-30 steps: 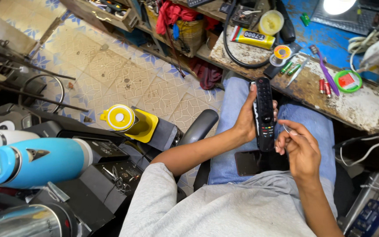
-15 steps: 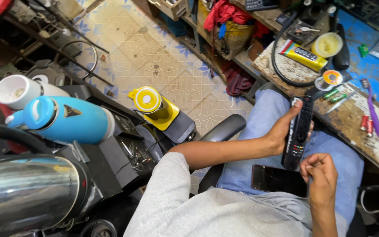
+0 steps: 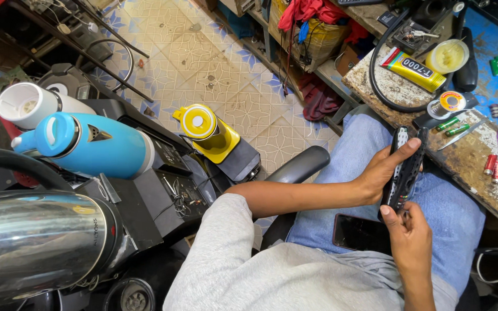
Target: The person removes the battery cover from a remote control, takes out the batteries, and places them on the table. They then use a small tool to pry open the remote's casing, remove the internal circuit board, and inspect the components.
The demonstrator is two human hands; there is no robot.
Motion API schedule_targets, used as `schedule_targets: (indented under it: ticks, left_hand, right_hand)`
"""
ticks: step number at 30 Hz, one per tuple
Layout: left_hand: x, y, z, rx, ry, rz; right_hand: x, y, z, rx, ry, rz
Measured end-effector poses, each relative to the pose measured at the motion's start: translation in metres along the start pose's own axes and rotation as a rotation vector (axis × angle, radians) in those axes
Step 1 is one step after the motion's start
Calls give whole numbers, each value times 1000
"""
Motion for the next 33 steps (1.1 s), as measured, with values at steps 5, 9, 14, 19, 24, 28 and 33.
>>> schedule_targets:
  ticks: [5, 9, 14, 19, 24, 28, 33]
  left_hand:
    - [-2, 4, 1, 8, 14, 8]
    - [-2, 4, 2, -34, 22, -6]
    - [-2, 3, -5, 0, 108, -14]
    - [0, 3, -8, 70, 108, 30]
    - [-2, 6, -5, 52, 79, 48]
    - [-1, 5, -7, 67, 93, 51]
    - [-2, 7, -5, 82, 81, 48]
  right_hand:
    - [-3, -8, -4, -67, 47, -37]
    - [-6, -14, -6, -89, 68, -55]
    - [-5, -11, -8, -129, 72, -92]
    - [-6, -15, -9, -165, 79, -111]
    - [-8, -19, -9, -157, 66, -95]
    - [-8, -19, -8, -171, 57, -95]
    - [-7, -14, -9, -214, 64, -75]
Point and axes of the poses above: each hand's wrist, its own x-axis towards the middle knuckle, its own z-axis out of the palm, y = z × x, the point moved 9 cm from there along x, towards the middle knuckle, and after that the axes turned 2 degrees about z, right-handed, at the moved point
